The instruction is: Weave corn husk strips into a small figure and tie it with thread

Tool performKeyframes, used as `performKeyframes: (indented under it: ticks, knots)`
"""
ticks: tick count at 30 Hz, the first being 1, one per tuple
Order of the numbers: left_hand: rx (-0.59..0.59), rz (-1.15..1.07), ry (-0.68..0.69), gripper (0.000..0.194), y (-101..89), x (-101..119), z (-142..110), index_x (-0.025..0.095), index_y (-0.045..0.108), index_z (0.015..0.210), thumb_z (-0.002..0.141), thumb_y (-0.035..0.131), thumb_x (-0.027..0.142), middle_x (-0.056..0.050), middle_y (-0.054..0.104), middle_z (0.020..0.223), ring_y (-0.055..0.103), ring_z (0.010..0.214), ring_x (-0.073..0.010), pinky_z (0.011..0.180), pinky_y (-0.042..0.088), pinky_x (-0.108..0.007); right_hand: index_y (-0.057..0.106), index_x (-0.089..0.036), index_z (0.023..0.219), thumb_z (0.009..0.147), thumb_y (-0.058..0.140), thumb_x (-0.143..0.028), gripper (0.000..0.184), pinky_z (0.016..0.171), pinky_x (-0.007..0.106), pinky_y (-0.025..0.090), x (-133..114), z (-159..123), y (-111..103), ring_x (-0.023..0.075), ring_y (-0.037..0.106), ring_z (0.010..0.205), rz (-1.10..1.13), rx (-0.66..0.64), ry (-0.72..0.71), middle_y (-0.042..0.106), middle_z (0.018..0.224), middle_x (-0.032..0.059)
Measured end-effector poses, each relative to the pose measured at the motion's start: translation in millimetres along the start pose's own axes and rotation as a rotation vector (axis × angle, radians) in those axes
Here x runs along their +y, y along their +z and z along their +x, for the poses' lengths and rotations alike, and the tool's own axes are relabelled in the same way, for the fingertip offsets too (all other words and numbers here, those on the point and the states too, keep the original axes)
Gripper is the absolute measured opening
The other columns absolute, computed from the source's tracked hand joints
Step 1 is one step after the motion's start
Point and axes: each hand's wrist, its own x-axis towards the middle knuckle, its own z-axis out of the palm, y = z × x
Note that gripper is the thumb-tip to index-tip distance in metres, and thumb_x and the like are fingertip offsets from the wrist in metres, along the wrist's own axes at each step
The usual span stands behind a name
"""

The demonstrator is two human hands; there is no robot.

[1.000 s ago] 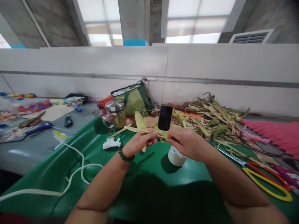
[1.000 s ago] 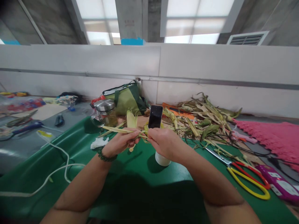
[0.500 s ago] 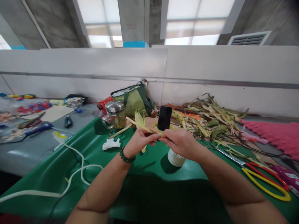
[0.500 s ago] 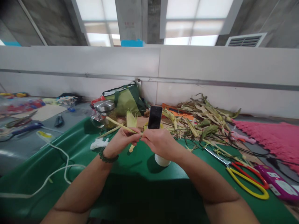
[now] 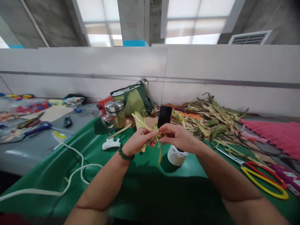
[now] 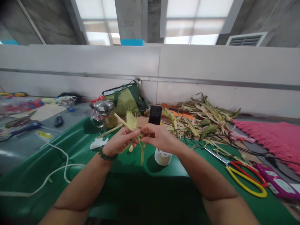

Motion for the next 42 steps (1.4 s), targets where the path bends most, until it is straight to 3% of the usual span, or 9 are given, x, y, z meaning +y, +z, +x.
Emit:
performKeyframes:
  ticks: [4, 9, 14, 19, 24, 30, 36, 38, 42]
  knots:
    - [-0.064, 0.15, 0.044, 0.032, -0.9, 2, -2, 0.013, 0.067, 0.063, 0.059, 0.078, 0.043, 0.003, 0.053, 0.046, 0.046, 0.042, -0.007, 0.04, 0.036, -0.018, 0.065, -0.017, 0.077, 0.083, 0.063, -0.027, 0.011, 0.058, 0.022, 0.043, 3, 1, -1, 0.0118, 0.058, 0.064, -0.172, 0.016, -0.143, 0.065, 0.069, 0.0001]
    - [-0.103, 0.287, 0.001, 0.023, -4.8, 3, -6, 0.014, 0.07, 0.068, 0.064, 0.074, 0.036, 0.001, 0.059, 0.053, 0.049, 0.044, -0.0082, 0.041, 0.036, -0.019, 0.066, -0.017, 0.075, 0.088, 0.057, -0.022, 0.016, 0.061, 0.022, 0.041, -4, -3, -11, 0.0113, 0.057, 0.064, -0.31, -0.073, -0.298, 0.065, 0.069, 0.001]
    - [-0.129, 0.232, -0.045, 0.025, -5.3, 1, -4, 0.013, 0.068, 0.064, 0.064, 0.074, 0.038, 0.001, 0.057, 0.051, 0.049, 0.043, -0.0079, 0.042, 0.037, -0.019, 0.065, -0.016, 0.075, 0.088, 0.057, -0.021, 0.016, 0.061, 0.022, 0.041, -3, -3, -14, 0.0113, 0.057, 0.063, -0.348, -0.086, -0.316, 0.065, 0.069, 0.001]
    - [-0.078, 0.013, -0.099, 0.047, -4.4, -1, 0, 0.011, 0.07, 0.07, 0.066, 0.068, 0.058, -0.002, 0.059, 0.052, 0.052, 0.045, -0.0095, 0.042, 0.039, -0.02, 0.065, -0.017, 0.074, 0.087, 0.058, -0.023, 0.016, 0.061, 0.022, 0.04, -4, -3, -16, 0.012, 0.056, 0.064, -0.406, -0.038, -0.289, 0.064, 0.069, 0.0011]
    - [-0.121, 0.226, 0.01, 0.034, -3.7, 0, -2, 0.012, 0.068, 0.069, 0.061, 0.077, 0.044, 0.001, 0.058, 0.056, 0.049, 0.047, -0.0078, 0.044, 0.038, -0.019, 0.065, -0.017, 0.076, 0.086, 0.059, -0.022, 0.013, 0.061, 0.023, 0.039, -6, -5, -13, 0.013, 0.057, 0.067, -0.476, -0.036, -0.276, 0.064, 0.071, 0.0018]
    - [-0.154, 0.466, 0.095, 0.023, -8.0, 0, -2, 0.012, 0.069, 0.078, 0.071, 0.068, 0.034, 0.0, 0.06, 0.063, 0.05, 0.054, -0.0095, 0.05, 0.04, -0.02, 0.065, -0.016, 0.077, 0.09, 0.053, -0.021, 0.019, 0.061, 0.022, 0.039, -2, -4, -16, 0.0122, 0.056, 0.065, -0.468, -0.13, -0.348, 0.063, 0.07, 0.0027]
    - [-0.141, 0.595, 0.278, 0.028, -5.3, -15, 8, 0.012, 0.058, 0.051, 0.073, 0.064, 0.029, 0.002, 0.049, 0.05, 0.041, 0.051, -0.0079, 0.047, 0.033, -0.019, 0.063, -0.018, 0.101, 0.079, 0.068, -0.034, 0.027, 0.056, 0.021, 0.038, 1, 3, 0, 0.0111, 0.054, 0.062, -0.402, 0.082, -0.151, 0.062, 0.076, 0.0004]
    - [-0.156, 0.56, 0.302, 0.027, -2.4, -19, 10, 0.012, 0.06, 0.052, 0.074, 0.063, 0.028, 0.001, 0.053, 0.052, 0.044, 0.053, -0.0089, 0.049, 0.036, -0.02, 0.063, -0.017, 0.084, 0.084, 0.063, -0.031, 0.014, 0.054, 0.02, 0.036, 4, 6, 10, 0.0098, 0.051, 0.059, -0.359, 0.11, -0.161, 0.059, 0.068, -0.0015]
    - [-0.209, 0.485, 0.331, 0.014, 1.0, -23, 11, 0.012, 0.069, 0.069, 0.074, 0.06, 0.022, -0.002, 0.065, 0.068, 0.054, 0.065, -0.013, 0.062, 0.045, -0.023, 0.055, -0.017, 0.066, 0.089, 0.052, -0.028, 0.025, 0.052, 0.02, 0.033, 7, 6, 21, 0.009, 0.045, 0.054, -0.373, 0.189, -0.25, 0.053, 0.06, -0.002]
